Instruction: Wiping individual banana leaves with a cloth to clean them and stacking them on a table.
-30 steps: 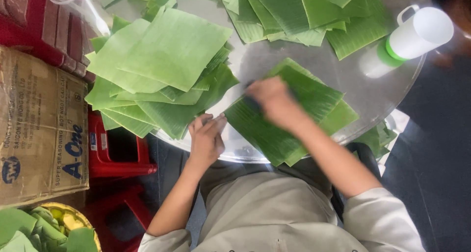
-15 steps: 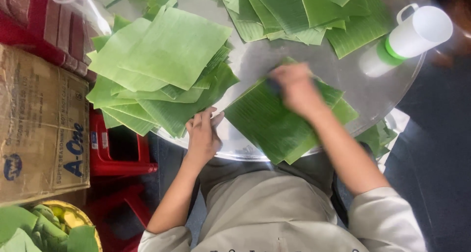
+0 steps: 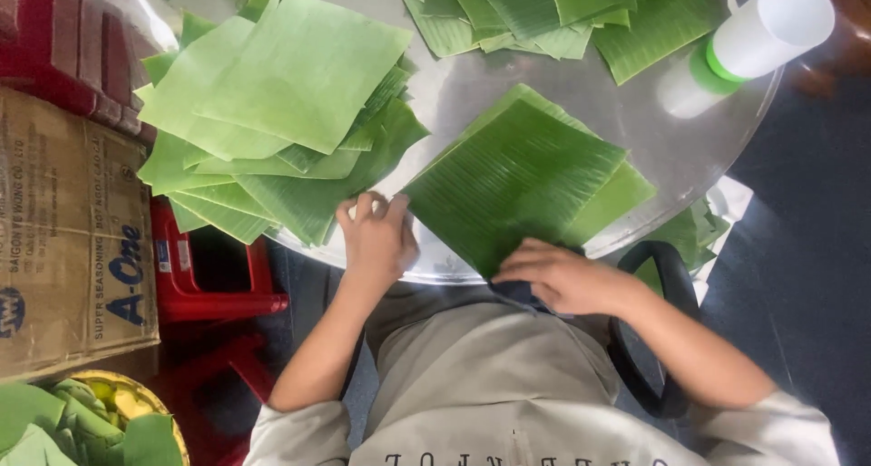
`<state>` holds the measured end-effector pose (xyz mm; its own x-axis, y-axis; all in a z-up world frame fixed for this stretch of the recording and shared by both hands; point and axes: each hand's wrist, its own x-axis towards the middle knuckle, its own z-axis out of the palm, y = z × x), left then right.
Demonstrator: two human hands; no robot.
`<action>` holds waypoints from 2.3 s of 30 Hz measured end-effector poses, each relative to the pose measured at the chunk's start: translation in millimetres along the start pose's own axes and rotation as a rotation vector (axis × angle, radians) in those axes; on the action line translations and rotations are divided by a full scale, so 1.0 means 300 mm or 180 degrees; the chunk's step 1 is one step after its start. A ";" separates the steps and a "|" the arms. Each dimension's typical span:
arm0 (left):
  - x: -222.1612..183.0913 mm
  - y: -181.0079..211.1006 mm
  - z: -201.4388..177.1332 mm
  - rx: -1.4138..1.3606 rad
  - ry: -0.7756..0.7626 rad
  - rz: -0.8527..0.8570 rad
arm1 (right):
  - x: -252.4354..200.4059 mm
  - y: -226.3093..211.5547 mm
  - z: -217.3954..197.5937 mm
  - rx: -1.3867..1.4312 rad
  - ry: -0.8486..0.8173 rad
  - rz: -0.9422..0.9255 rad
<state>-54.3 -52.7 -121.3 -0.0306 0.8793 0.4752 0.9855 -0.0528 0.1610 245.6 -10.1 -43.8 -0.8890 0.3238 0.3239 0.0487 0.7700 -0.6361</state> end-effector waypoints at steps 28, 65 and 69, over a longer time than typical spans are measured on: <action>0.120 0.076 -0.049 -0.0678 -0.1037 -0.0270 | 0.051 0.508 0.075 -0.2541 0.1090 0.1744; 0.570 0.289 -0.421 -0.1108 0.2110 0.1873 | -0.542 0.397 -0.292 -0.0544 0.3989 0.2142; 0.385 0.091 -0.049 -0.0918 0.0976 0.0892 | -0.517 0.388 -0.283 -0.0810 0.3883 0.2020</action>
<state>-33.4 40.3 -49.2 0.1383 0.6354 0.7597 0.8780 -0.4336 0.2027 428.0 76.1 -108.7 0.2612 0.8174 0.5134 0.4857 0.3483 -0.8018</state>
